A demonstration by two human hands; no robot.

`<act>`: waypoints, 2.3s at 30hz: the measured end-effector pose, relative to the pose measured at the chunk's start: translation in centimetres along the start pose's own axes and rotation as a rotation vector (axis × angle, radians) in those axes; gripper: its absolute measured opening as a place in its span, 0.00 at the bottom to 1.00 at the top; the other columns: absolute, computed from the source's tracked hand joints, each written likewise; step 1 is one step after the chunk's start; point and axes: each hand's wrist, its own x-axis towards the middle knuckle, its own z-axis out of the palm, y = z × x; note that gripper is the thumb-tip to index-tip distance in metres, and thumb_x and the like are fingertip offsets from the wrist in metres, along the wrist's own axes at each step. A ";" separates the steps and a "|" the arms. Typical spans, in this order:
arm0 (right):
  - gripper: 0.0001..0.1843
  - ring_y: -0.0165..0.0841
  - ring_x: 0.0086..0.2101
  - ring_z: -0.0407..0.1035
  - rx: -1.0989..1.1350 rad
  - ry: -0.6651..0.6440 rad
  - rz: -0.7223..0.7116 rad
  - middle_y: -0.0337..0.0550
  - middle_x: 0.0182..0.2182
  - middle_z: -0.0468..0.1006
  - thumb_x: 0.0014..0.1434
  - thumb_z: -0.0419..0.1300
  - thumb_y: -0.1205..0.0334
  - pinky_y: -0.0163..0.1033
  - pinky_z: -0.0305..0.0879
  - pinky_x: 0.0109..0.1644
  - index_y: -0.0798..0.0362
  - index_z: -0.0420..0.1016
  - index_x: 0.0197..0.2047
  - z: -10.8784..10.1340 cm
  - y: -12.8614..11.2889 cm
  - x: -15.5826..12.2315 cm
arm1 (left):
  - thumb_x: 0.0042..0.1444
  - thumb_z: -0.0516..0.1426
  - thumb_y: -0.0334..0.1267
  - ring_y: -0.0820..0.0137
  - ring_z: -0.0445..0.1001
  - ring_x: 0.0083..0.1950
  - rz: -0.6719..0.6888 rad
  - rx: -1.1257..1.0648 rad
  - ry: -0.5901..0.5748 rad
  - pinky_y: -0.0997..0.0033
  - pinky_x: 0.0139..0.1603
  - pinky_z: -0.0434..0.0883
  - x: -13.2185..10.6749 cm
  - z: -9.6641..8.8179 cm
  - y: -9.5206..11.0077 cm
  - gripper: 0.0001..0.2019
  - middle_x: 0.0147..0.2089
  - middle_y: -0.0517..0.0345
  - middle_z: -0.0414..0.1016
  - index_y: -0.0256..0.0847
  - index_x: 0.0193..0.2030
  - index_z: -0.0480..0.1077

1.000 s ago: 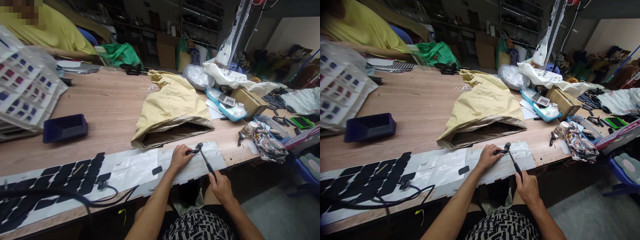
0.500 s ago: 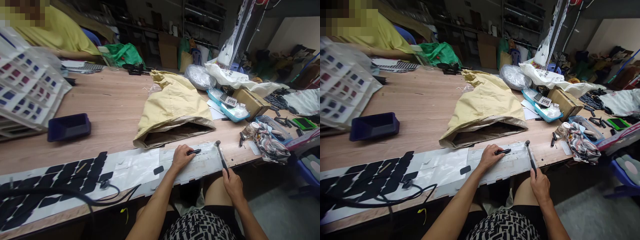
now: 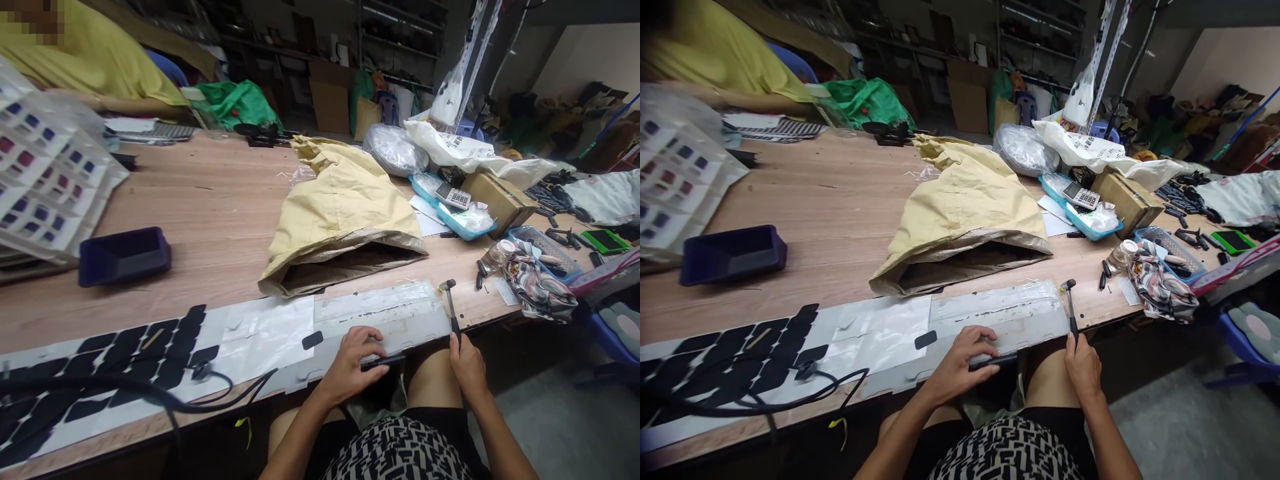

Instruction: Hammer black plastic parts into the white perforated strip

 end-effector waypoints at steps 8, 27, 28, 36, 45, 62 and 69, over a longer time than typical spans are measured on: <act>0.21 0.38 0.35 0.75 0.038 -0.009 -0.012 0.51 0.35 0.81 0.70 0.43 0.52 0.35 0.56 0.35 0.53 0.73 0.42 0.0 0.1 0.2 | 0.46 0.67 0.41 0.54 0.63 0.59 0.009 0.135 -0.003 0.53 0.58 0.63 -1.1 0.9 0.0 0.11 0.55 0.53 0.69 0.47 0.37 0.76; 0.22 0.40 0.37 0.76 0.096 -0.038 -0.002 0.53 0.37 0.82 0.70 0.42 0.52 0.36 0.58 0.36 0.54 0.73 0.44 0.4 0.4 0.5 | 0.44 0.58 0.38 0.41 0.73 0.47 -1.121 0.455 0.708 0.46 0.45 0.69 9.3 -10.9 -11.7 0.19 0.43 0.28 0.76 0.28 0.42 0.76; 0.21 0.40 0.37 0.76 0.098 -0.035 -0.003 0.53 0.37 0.82 0.70 0.42 0.52 0.36 0.58 0.36 0.54 0.73 0.44 0.4 0.4 0.5 | 0.44 0.58 0.38 0.41 0.73 0.48 -1.126 0.447 0.720 0.46 0.45 0.69 9.5 -10.8 -11.9 0.19 0.43 0.28 0.76 0.28 0.43 0.75; 0.20 0.38 0.37 0.76 0.142 -0.015 -0.015 0.51 0.36 0.82 0.70 0.43 0.53 0.35 0.57 0.36 0.53 0.72 0.40 0.4 0.4 0.3 | 0.49 0.59 0.46 0.45 0.73 0.47 -1.133 0.400 0.682 0.52 0.46 0.66 9.4 -10.7 -11.3 0.17 0.45 0.32 0.77 0.33 0.39 0.77; 0.19 0.38 0.38 0.76 0.135 -0.014 -0.022 0.50 0.37 0.82 0.71 0.43 0.54 0.35 0.57 0.36 0.53 0.72 0.42 0.3 0.4 0.4 | 0.55 0.60 0.47 0.59 0.68 0.47 -0.263 0.423 0.316 0.56 0.52 0.58 7.3 -3.3 -5.0 0.10 0.39 0.55 0.78 0.46 0.36 0.77; 0.22 0.35 0.28 0.71 0.348 0.057 -0.228 0.45 0.27 0.78 0.68 0.43 0.49 0.34 0.56 0.32 0.51 0.70 0.32 1.1 0.9 -0.1 | 0.51 0.62 0.44 0.60 0.67 0.49 -0.219 0.164 0.141 0.58 0.51 0.59 9.5 0.2 -5.2 0.08 0.40 0.59 0.78 0.48 0.38 0.78; 0.21 0.35 0.30 0.75 0.240 0.037 -0.410 0.45 0.27 0.80 0.68 0.45 0.49 0.32 0.55 0.32 0.51 0.74 0.38 0.5 -2.8 -2.2 | 0.51 0.62 0.42 0.61 0.67 0.48 -0.250 0.140 0.167 0.58 0.51 0.60 9.5 0.0 -4.7 0.08 0.39 0.59 0.77 0.47 0.37 0.77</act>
